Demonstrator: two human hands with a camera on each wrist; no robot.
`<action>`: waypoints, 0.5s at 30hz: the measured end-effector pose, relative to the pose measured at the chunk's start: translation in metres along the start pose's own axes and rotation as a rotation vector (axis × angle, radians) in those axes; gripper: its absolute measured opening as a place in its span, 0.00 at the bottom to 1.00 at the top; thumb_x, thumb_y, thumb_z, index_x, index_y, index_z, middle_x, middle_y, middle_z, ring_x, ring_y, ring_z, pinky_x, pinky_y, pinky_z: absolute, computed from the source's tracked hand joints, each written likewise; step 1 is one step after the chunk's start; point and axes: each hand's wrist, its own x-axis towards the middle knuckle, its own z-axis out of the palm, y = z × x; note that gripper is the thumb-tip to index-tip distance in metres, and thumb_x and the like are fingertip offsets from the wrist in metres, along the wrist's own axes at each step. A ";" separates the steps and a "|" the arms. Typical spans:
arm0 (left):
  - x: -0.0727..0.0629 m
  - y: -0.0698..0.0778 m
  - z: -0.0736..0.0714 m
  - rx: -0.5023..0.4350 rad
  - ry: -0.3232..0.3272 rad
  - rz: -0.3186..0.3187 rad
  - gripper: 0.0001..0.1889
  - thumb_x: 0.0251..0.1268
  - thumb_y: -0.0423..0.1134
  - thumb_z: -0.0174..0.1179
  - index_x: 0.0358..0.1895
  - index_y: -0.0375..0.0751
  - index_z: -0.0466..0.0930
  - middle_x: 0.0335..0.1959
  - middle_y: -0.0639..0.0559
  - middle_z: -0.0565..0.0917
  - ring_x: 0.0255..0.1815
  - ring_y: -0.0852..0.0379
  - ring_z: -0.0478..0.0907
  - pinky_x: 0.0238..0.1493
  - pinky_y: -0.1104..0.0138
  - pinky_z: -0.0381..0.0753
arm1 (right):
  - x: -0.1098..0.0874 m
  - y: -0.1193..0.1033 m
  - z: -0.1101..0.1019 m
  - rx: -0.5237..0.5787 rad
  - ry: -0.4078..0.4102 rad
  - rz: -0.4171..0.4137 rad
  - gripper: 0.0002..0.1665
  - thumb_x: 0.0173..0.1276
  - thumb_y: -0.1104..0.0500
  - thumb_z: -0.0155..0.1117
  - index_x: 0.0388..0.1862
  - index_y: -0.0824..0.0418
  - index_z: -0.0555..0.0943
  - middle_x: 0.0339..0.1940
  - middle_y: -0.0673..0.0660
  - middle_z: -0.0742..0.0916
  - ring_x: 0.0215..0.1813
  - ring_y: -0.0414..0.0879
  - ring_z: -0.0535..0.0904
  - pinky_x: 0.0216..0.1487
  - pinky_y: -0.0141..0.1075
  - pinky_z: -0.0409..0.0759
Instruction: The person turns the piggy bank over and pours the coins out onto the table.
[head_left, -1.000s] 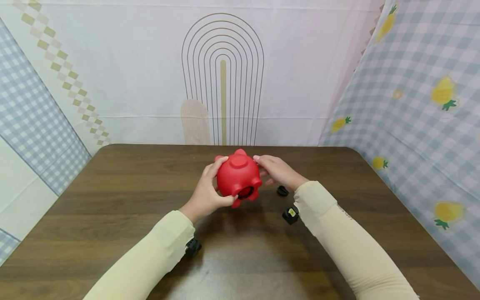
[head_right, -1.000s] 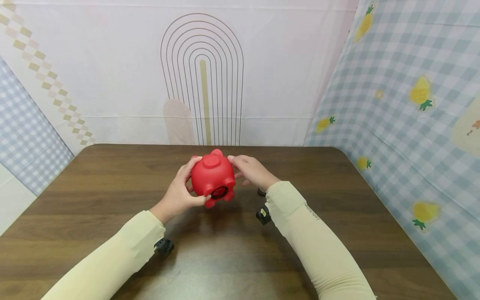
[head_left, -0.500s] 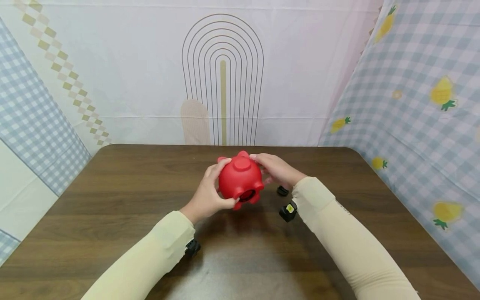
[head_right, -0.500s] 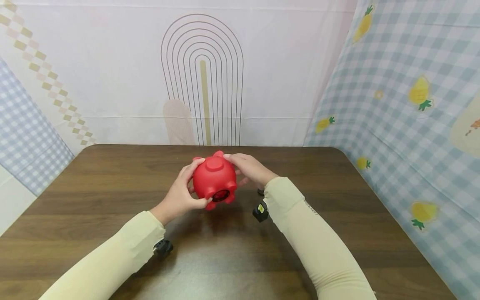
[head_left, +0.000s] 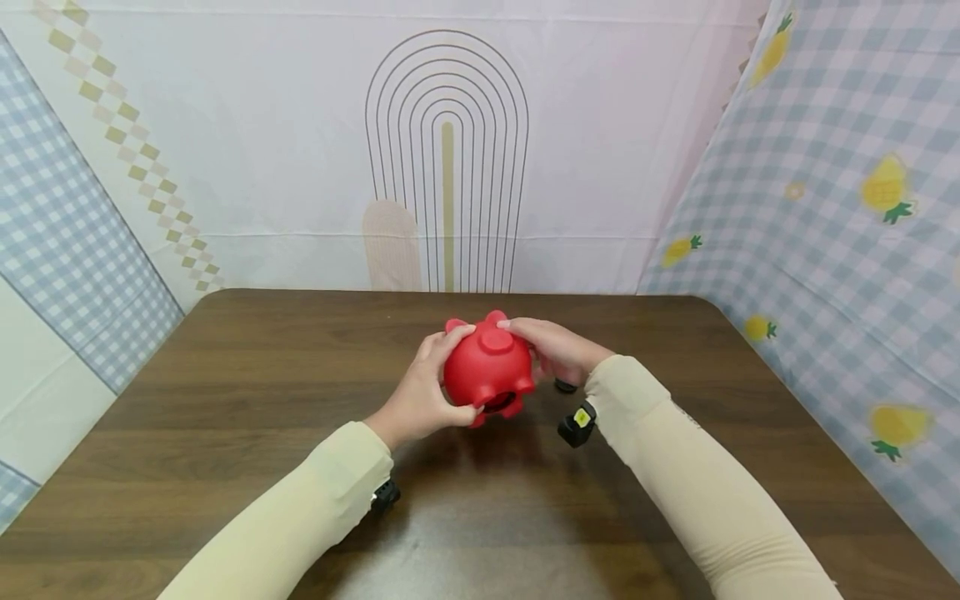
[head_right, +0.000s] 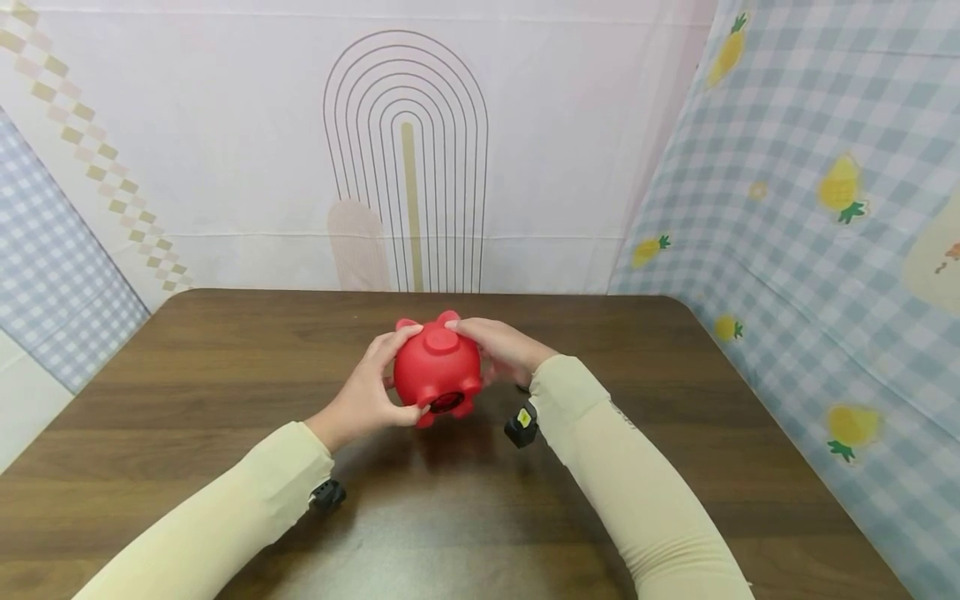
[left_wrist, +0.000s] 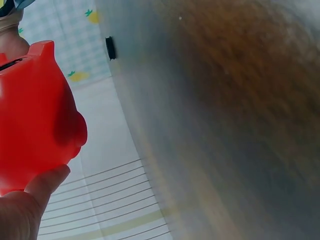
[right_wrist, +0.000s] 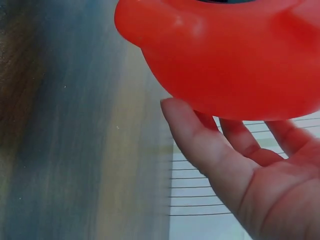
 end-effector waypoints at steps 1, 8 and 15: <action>0.000 0.000 0.000 0.005 -0.003 -0.001 0.49 0.36 0.36 0.75 0.69 0.59 0.62 0.63 0.47 0.63 0.61 0.47 0.66 0.47 0.56 0.83 | 0.000 0.001 0.000 0.010 -0.008 0.000 0.30 0.73 0.42 0.46 0.62 0.62 0.69 0.46 0.57 0.81 0.37 0.49 0.81 0.34 0.40 0.84; -0.001 0.003 0.001 -0.002 -0.017 -0.007 0.49 0.36 0.36 0.75 0.69 0.60 0.62 0.64 0.47 0.62 0.61 0.47 0.66 0.47 0.56 0.83 | -0.002 0.007 -0.001 0.094 -0.061 0.007 0.33 0.73 0.42 0.45 0.67 0.61 0.64 0.53 0.58 0.79 0.42 0.50 0.82 0.37 0.41 0.84; -0.001 0.003 0.003 0.001 -0.010 0.018 0.48 0.38 0.35 0.73 0.69 0.59 0.62 0.65 0.45 0.62 0.62 0.45 0.66 0.48 0.55 0.82 | -0.001 0.011 0.001 0.161 -0.056 -0.013 0.33 0.71 0.42 0.47 0.68 0.60 0.62 0.55 0.58 0.78 0.46 0.50 0.81 0.41 0.41 0.84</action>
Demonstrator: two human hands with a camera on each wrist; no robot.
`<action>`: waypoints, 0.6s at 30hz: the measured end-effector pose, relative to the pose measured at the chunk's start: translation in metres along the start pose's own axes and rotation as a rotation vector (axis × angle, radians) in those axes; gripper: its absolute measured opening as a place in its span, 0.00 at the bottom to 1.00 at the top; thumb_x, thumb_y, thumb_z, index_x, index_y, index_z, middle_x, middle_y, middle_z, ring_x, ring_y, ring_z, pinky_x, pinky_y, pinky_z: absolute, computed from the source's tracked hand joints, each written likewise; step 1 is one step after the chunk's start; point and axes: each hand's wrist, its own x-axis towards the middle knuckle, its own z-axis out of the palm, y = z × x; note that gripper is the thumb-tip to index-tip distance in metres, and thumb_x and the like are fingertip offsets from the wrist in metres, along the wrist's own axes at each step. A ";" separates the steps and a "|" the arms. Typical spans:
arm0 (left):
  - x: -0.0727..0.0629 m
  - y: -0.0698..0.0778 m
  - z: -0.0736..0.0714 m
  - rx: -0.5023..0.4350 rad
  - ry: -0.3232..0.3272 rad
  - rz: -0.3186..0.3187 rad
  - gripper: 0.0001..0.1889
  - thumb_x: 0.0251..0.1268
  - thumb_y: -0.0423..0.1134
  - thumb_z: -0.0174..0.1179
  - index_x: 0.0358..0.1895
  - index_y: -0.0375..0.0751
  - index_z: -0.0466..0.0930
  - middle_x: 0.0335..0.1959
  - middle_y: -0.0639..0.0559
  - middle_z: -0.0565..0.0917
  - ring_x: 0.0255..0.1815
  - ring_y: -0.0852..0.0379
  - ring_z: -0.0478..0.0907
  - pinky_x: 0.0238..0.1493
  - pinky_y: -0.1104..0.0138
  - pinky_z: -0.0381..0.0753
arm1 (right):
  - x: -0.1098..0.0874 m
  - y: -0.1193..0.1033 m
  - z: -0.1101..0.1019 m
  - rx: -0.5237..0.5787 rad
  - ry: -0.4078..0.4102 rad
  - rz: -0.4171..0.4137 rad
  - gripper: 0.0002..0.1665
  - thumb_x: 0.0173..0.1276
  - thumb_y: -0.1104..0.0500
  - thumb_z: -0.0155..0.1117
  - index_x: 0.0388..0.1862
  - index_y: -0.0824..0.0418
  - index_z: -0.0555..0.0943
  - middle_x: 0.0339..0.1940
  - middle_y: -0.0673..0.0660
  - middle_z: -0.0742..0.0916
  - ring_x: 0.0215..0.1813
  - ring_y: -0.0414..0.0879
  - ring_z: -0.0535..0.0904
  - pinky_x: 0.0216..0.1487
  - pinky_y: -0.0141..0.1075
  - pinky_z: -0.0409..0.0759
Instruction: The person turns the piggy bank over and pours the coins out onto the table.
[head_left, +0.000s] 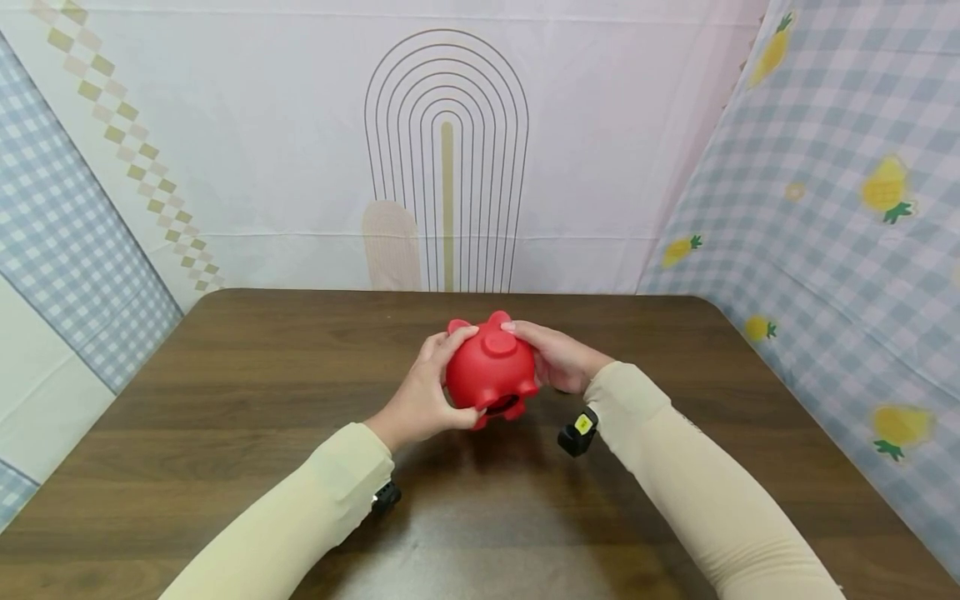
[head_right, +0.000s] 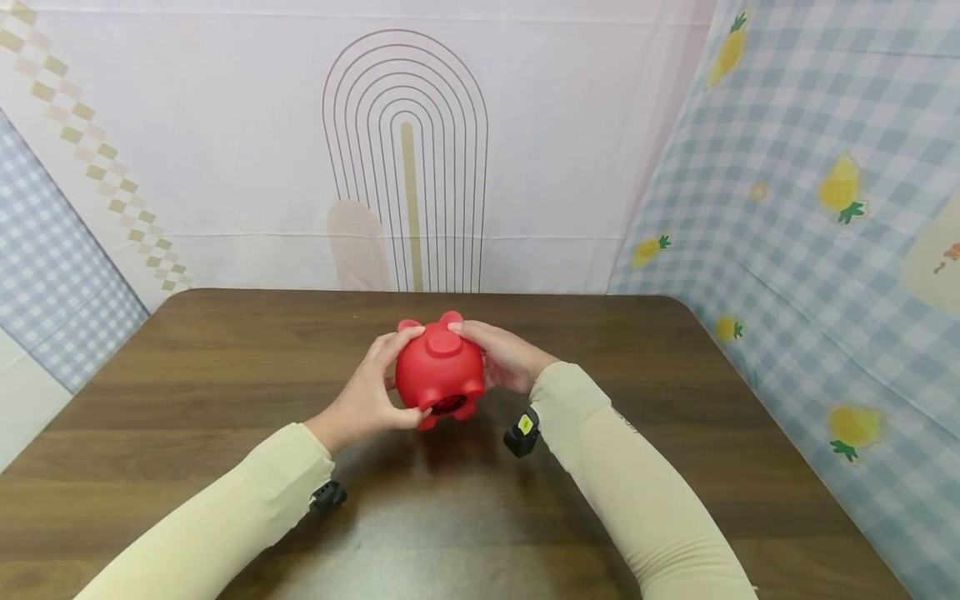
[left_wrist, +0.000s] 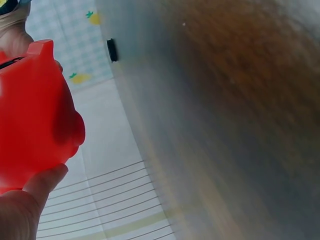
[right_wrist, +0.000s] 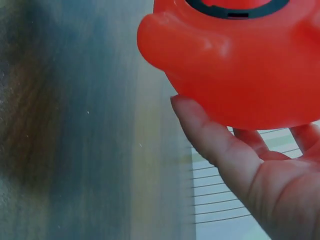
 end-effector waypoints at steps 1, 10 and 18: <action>0.000 -0.001 0.000 0.007 0.000 0.004 0.48 0.38 0.35 0.73 0.69 0.59 0.62 0.64 0.44 0.62 0.62 0.45 0.66 0.48 0.55 0.82 | 0.000 0.001 0.000 0.004 0.007 -0.003 0.33 0.71 0.43 0.47 0.68 0.60 0.62 0.55 0.58 0.78 0.46 0.50 0.82 0.41 0.41 0.84; 0.001 0.000 -0.002 0.069 -0.034 0.004 0.49 0.39 0.36 0.74 0.70 0.59 0.61 0.66 0.45 0.61 0.64 0.46 0.64 0.49 0.55 0.82 | 0.000 0.005 0.002 0.032 0.067 -0.041 0.34 0.69 0.45 0.49 0.69 0.60 0.61 0.57 0.60 0.77 0.46 0.50 0.82 0.40 0.41 0.85; 0.002 -0.004 -0.002 0.085 -0.060 -0.019 0.48 0.44 0.32 0.73 0.73 0.56 0.60 0.67 0.43 0.60 0.65 0.44 0.63 0.52 0.51 0.81 | 0.003 0.011 0.004 0.035 0.150 -0.070 0.34 0.70 0.47 0.50 0.70 0.61 0.61 0.56 0.59 0.77 0.43 0.47 0.83 0.38 0.39 0.85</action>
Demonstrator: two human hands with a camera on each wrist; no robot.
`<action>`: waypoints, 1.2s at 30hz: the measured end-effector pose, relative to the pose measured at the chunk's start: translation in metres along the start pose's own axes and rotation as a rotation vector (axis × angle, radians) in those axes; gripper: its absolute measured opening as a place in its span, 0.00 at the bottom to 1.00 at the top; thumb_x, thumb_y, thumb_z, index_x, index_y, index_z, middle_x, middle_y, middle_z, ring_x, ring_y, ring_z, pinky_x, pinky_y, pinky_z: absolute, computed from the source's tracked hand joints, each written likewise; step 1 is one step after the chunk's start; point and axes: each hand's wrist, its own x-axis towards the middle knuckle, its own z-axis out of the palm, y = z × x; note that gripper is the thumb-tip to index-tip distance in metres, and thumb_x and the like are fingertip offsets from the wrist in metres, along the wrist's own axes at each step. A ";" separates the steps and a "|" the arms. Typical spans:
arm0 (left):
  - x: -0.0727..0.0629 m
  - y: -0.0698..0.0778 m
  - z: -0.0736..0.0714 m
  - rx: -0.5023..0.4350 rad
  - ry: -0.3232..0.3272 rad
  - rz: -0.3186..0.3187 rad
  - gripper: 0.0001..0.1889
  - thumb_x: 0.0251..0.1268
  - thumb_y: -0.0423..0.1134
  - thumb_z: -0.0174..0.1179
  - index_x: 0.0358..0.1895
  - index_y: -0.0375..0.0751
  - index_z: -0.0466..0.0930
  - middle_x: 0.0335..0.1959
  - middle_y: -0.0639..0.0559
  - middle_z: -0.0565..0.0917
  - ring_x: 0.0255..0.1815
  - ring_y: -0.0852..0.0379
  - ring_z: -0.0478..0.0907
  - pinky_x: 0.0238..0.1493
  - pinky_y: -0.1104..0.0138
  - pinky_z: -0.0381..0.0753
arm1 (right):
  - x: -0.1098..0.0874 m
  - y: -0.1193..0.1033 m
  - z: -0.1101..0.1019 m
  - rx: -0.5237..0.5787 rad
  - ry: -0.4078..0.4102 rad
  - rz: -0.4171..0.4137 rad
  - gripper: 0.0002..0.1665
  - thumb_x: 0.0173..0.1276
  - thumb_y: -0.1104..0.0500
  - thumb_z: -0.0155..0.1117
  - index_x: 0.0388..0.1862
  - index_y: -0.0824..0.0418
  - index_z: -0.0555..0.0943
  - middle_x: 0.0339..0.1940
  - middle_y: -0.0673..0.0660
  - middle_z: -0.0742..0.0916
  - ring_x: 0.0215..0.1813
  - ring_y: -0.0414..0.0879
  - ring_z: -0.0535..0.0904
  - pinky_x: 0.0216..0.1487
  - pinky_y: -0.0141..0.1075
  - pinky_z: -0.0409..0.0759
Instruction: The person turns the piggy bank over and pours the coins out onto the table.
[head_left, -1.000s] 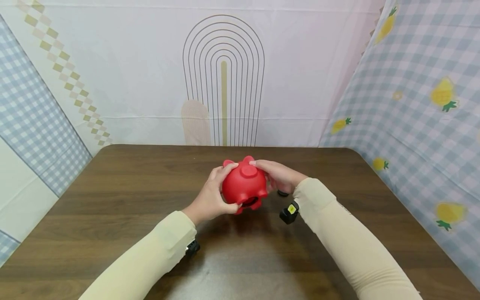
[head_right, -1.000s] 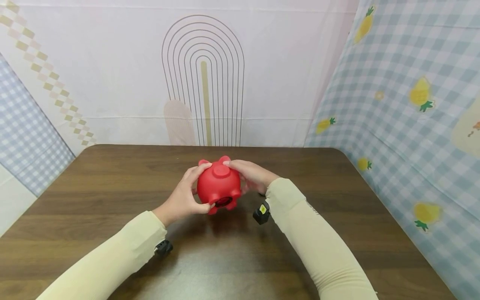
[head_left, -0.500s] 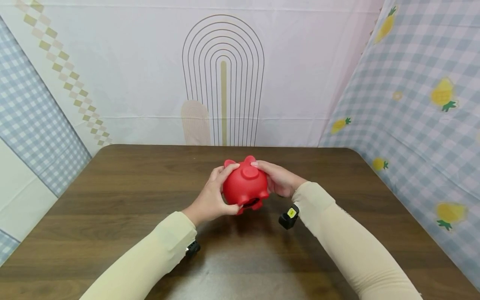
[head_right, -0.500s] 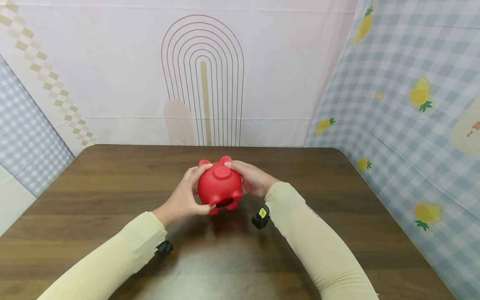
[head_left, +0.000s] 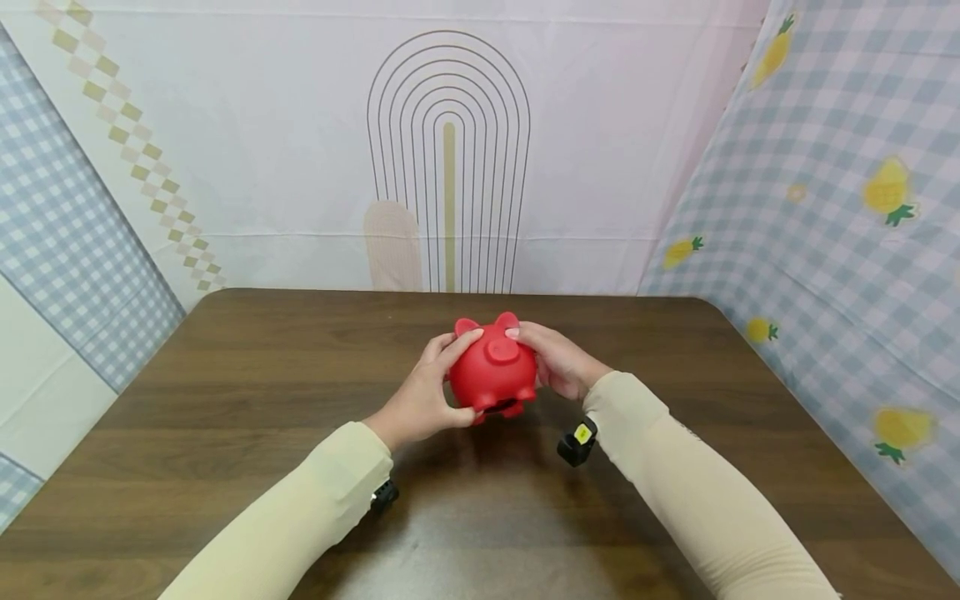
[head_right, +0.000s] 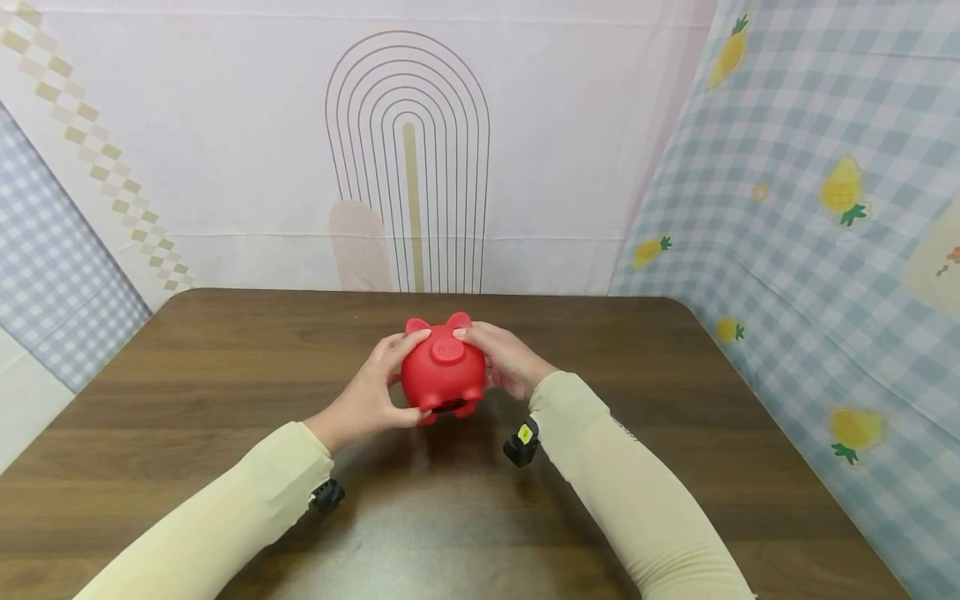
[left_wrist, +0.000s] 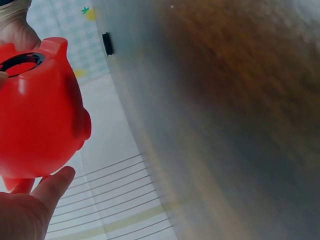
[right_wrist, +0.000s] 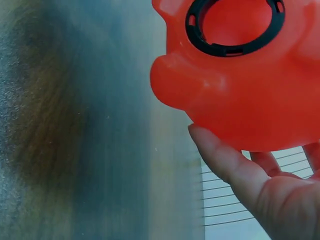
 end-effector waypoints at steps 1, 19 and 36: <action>0.000 0.000 0.000 -0.004 -0.002 -0.005 0.48 0.45 0.32 0.73 0.73 0.56 0.60 0.67 0.43 0.60 0.65 0.44 0.63 0.52 0.50 0.80 | 0.000 0.001 0.000 0.000 0.008 -0.005 0.34 0.70 0.48 0.50 0.70 0.61 0.61 0.56 0.59 0.77 0.43 0.47 0.83 0.39 0.40 0.85; 0.005 0.003 -0.008 -0.072 0.015 -0.038 0.49 0.49 0.29 0.71 0.75 0.56 0.55 0.67 0.42 0.59 0.65 0.45 0.62 0.54 0.49 0.79 | -0.001 0.008 0.002 0.104 0.103 -0.094 0.31 0.71 0.48 0.49 0.69 0.59 0.62 0.53 0.57 0.78 0.41 0.46 0.82 0.33 0.37 0.84; 0.016 0.009 -0.026 -0.267 0.060 -0.239 0.37 0.62 0.40 0.63 0.74 0.49 0.58 0.68 0.39 0.64 0.67 0.37 0.66 0.55 0.47 0.78 | -0.005 0.011 0.002 0.136 0.203 -0.170 0.31 0.71 0.51 0.53 0.68 0.61 0.64 0.51 0.54 0.80 0.43 0.44 0.82 0.39 0.36 0.84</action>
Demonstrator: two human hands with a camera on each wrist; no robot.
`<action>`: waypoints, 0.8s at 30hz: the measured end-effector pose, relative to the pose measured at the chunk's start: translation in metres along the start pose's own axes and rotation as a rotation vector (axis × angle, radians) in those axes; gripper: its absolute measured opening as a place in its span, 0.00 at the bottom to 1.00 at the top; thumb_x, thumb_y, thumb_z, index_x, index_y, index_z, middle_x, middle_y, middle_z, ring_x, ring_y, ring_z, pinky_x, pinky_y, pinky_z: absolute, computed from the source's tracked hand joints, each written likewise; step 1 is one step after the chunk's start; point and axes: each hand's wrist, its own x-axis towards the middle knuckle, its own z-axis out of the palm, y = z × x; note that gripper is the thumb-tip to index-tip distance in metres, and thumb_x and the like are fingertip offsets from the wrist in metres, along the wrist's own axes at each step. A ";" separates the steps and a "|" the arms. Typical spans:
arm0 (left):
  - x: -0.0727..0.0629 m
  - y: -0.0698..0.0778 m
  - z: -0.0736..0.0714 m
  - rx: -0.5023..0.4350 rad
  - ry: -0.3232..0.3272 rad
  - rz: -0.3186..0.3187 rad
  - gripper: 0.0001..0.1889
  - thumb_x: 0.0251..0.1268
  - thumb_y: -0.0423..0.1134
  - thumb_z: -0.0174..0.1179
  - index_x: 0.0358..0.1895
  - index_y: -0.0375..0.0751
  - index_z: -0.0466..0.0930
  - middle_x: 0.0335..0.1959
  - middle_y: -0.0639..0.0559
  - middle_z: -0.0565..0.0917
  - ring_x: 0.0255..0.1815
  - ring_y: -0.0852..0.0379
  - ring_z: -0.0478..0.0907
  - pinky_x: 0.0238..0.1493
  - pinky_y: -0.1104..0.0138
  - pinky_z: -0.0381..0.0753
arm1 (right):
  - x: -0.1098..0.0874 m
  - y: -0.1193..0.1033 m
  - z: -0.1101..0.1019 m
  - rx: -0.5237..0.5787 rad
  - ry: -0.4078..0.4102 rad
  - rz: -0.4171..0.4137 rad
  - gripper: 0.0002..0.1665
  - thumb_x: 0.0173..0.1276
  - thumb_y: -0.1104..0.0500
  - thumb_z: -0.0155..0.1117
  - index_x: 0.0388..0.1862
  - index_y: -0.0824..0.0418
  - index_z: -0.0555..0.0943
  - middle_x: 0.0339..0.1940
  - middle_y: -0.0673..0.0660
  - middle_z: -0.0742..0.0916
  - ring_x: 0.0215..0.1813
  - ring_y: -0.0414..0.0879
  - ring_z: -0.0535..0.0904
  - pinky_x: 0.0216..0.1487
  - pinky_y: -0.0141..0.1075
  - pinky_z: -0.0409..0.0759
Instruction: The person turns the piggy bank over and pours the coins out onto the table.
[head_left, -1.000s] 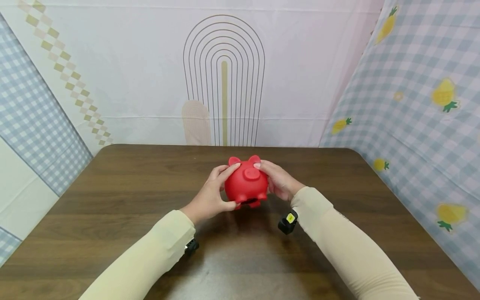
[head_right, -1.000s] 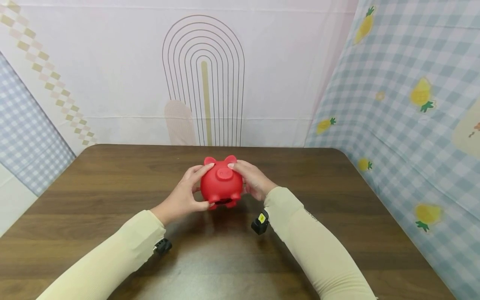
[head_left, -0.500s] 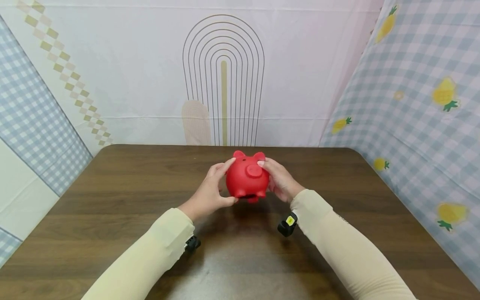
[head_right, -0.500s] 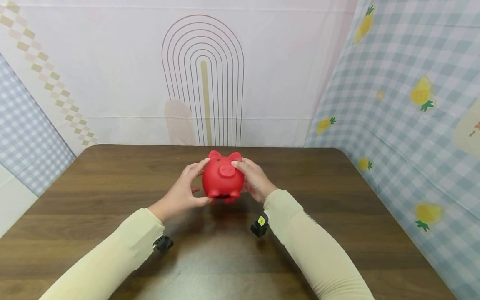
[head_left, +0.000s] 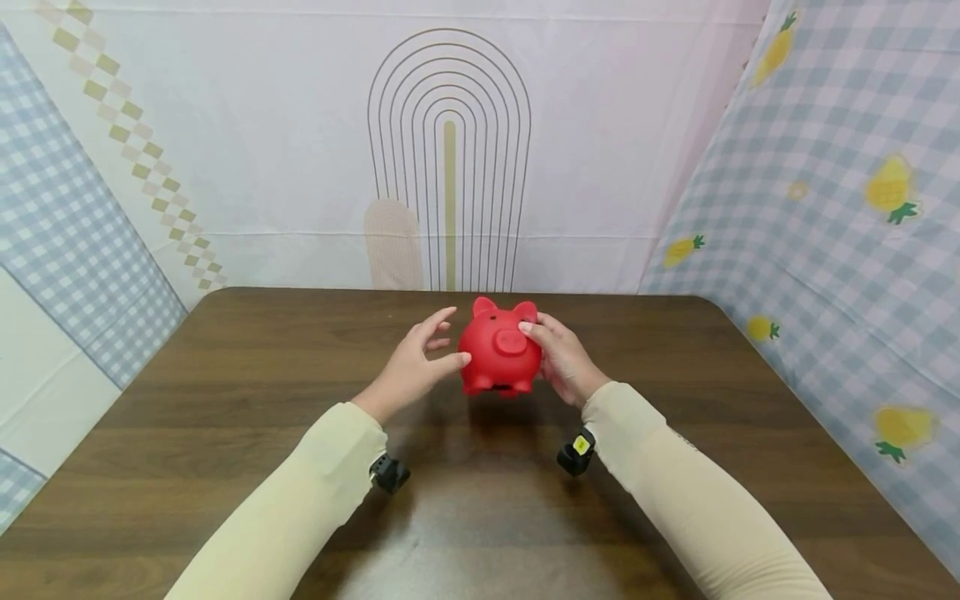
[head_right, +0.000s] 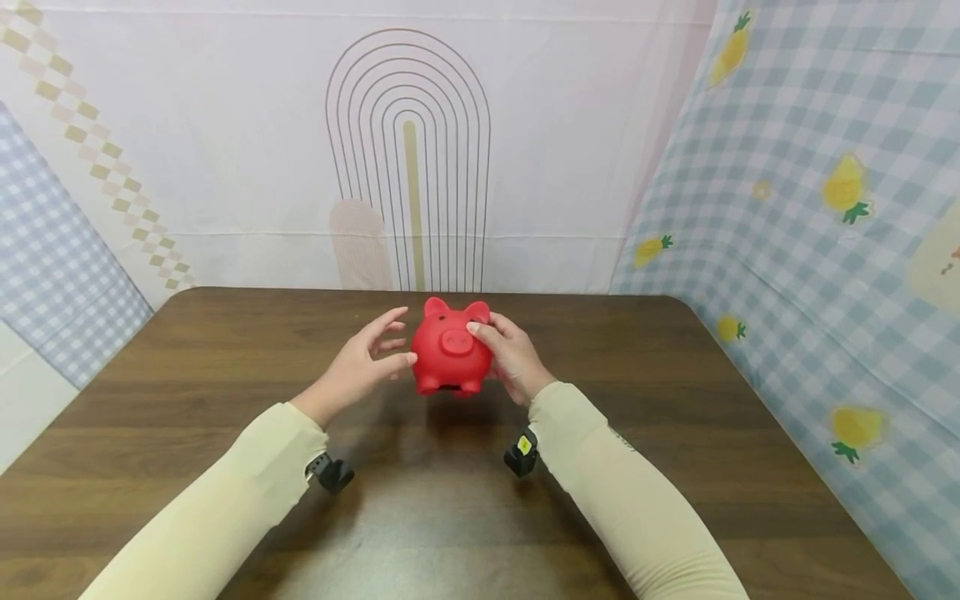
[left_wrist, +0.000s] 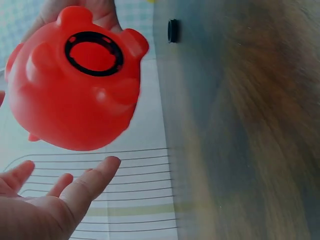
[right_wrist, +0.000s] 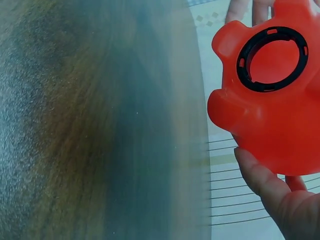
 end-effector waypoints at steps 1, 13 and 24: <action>0.001 0.001 0.000 -0.016 -0.001 -0.018 0.36 0.62 0.40 0.62 0.74 0.49 0.58 0.68 0.39 0.64 0.67 0.37 0.66 0.54 0.47 0.78 | 0.000 0.000 0.001 -0.008 0.000 -0.006 0.30 0.71 0.51 0.53 0.68 0.62 0.64 0.51 0.54 0.80 0.43 0.44 0.81 0.39 0.36 0.84; 0.011 0.009 0.005 0.027 -0.048 -0.168 0.33 0.68 0.51 0.54 0.73 0.44 0.59 0.69 0.38 0.65 0.64 0.42 0.67 0.43 0.50 0.83 | -0.001 0.003 0.008 -0.102 0.032 -0.039 0.30 0.70 0.54 0.55 0.68 0.61 0.66 0.57 0.60 0.76 0.49 0.47 0.78 0.44 0.39 0.84; 0.008 0.011 0.012 -0.136 -0.063 -0.212 0.29 0.65 0.49 0.59 0.68 0.47 0.65 0.58 0.45 0.73 0.55 0.45 0.74 0.48 0.53 0.83 | -0.002 0.006 0.012 -0.158 -0.011 -0.093 0.30 0.68 0.57 0.58 0.68 0.63 0.66 0.57 0.60 0.76 0.51 0.49 0.77 0.48 0.40 0.83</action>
